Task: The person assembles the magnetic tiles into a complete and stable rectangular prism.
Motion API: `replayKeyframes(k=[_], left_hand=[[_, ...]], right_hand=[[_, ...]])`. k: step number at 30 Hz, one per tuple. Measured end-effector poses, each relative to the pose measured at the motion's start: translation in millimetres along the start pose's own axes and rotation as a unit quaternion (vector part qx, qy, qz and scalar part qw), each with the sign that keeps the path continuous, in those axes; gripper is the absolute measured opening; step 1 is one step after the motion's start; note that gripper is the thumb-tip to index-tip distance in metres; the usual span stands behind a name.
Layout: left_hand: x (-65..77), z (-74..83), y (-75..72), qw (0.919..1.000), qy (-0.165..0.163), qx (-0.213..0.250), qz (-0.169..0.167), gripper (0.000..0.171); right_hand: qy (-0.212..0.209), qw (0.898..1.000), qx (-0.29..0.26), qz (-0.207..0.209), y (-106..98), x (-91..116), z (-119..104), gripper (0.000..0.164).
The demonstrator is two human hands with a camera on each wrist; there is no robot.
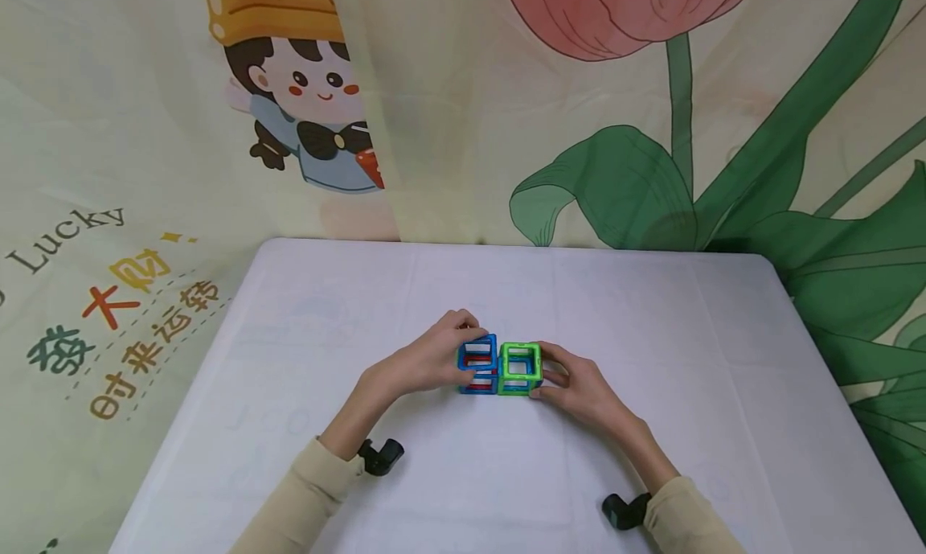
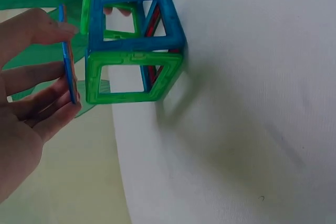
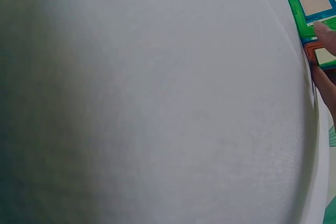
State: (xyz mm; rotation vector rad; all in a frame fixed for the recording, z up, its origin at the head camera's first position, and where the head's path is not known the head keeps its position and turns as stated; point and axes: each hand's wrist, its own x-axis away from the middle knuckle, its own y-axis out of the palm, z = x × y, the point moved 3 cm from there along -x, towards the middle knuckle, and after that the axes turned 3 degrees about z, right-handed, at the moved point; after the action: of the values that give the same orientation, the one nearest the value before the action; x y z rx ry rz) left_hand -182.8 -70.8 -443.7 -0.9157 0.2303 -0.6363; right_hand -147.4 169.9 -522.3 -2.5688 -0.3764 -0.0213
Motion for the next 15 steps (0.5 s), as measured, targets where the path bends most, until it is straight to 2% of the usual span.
replayKeyframes(k=[5, 15], left_hand=[[-1.3, 2.9, 5.0, 0.9998, -0.005, -0.002, -0.017, 0.056], [-1.1, 1.1, 8.5, 0.9995, -0.001, -0.021, -0.024, 0.058]], right_hand=[[-0.001, 1.0, 0.006, 0.001, 0.6, -0.1, -0.2, 0.076], [-0.002, 1.0, 0.012, 0.002, 0.6, -0.4, -0.5, 0.077]])
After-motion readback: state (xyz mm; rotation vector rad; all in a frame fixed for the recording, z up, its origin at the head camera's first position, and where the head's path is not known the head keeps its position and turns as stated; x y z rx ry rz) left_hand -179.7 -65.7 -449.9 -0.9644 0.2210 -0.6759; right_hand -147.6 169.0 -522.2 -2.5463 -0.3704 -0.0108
